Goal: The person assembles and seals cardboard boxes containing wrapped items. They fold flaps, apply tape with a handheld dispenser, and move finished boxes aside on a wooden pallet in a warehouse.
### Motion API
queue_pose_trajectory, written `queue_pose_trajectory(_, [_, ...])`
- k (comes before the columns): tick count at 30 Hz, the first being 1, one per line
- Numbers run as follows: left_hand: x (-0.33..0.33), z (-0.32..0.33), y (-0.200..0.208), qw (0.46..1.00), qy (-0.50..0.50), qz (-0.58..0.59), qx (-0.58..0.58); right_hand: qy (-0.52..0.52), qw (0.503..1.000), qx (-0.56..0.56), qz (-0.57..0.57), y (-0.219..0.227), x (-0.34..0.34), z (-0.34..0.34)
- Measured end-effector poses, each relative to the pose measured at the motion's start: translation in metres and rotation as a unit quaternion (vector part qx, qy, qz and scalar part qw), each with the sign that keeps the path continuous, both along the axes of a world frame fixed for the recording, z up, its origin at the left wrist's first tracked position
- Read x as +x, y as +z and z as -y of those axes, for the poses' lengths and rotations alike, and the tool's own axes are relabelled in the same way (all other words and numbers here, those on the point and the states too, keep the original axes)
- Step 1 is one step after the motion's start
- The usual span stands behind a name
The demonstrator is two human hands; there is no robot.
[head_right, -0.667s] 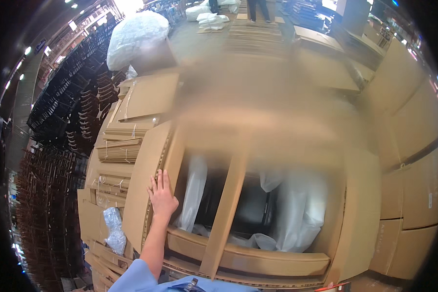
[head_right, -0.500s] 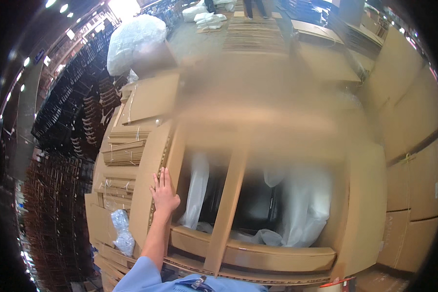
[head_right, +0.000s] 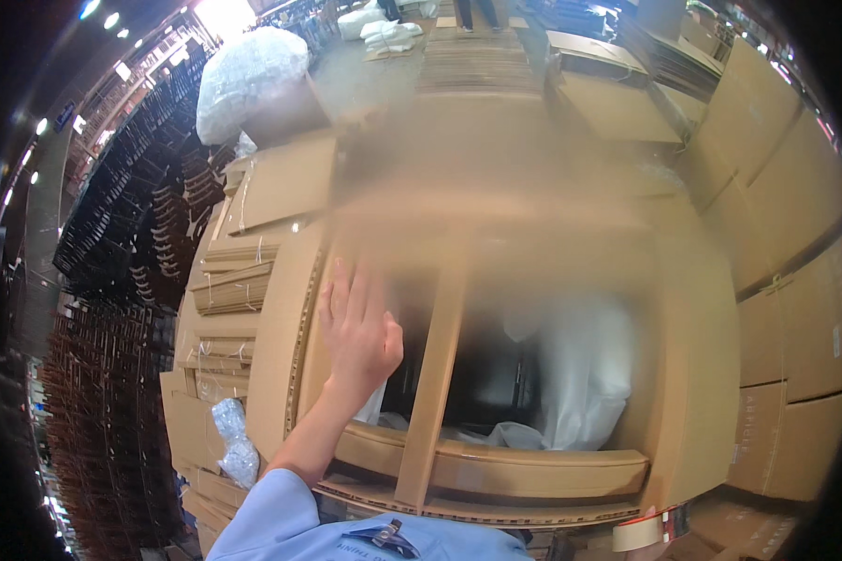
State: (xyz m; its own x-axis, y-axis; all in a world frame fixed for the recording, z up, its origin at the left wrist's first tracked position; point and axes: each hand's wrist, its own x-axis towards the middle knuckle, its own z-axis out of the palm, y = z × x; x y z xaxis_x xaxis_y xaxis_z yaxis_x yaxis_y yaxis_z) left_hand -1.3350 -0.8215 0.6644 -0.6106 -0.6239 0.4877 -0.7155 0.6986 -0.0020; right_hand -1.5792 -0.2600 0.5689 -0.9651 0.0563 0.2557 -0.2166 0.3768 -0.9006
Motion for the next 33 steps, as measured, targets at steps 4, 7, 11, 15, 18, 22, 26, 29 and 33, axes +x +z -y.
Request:
queue_pose_trajectory(4, [0.068,0.045,-0.061,0.996,-0.007,0.036,0.084,-0.007,1.0,0.002,-0.03,0.005,0.0,0.014])
queue_pose_trajectory(7, [0.114,0.096,-0.091,0.931,0.205,0.143,0.265,-0.017,0.998,-0.012,0.051,0.03,0.006,0.046])
queue_pose_trajectory(11, [0.127,0.103,-0.111,0.936,0.175,0.091,0.291,0.128,0.956,0.262,-0.034,0.012,-0.023,-0.016])
queue_pose_trajectory(15, [0.147,0.129,-0.11,0.935,0.075,0.011,0.347,0.04,0.992,0.111,0.035,0.018,0.003,0.012])
queue_pose_trajectory(18, [0.161,0.123,-0.109,0.94,0.076,0.037,0.332,0.061,0.975,0.205,0.065,0.0,-0.013,-0.02])
queue_pose_trajectory(22, [0.177,0.129,-0.11,0.903,0.045,0.006,0.427,0.022,0.987,0.156,0.033,-0.007,0.002,-0.012])
queue_pose_trajectory(26, [0.15,0.126,-0.087,0.921,0.107,0.116,0.357,0.078,0.954,0.286,0.037,0.007,0.01,0.0])
queue_pose_trajectory(29, [0.129,0.117,-0.066,0.908,0.169,0.253,0.289,0.101,0.867,0.478,-0.097,0.016,0.015,0.004])
queue_pose_trajectory(33, [0.082,0.108,-0.027,0.945,0.16,0.251,0.137,0.109,0.872,0.458,-0.131,0.02,0.022,0.008])
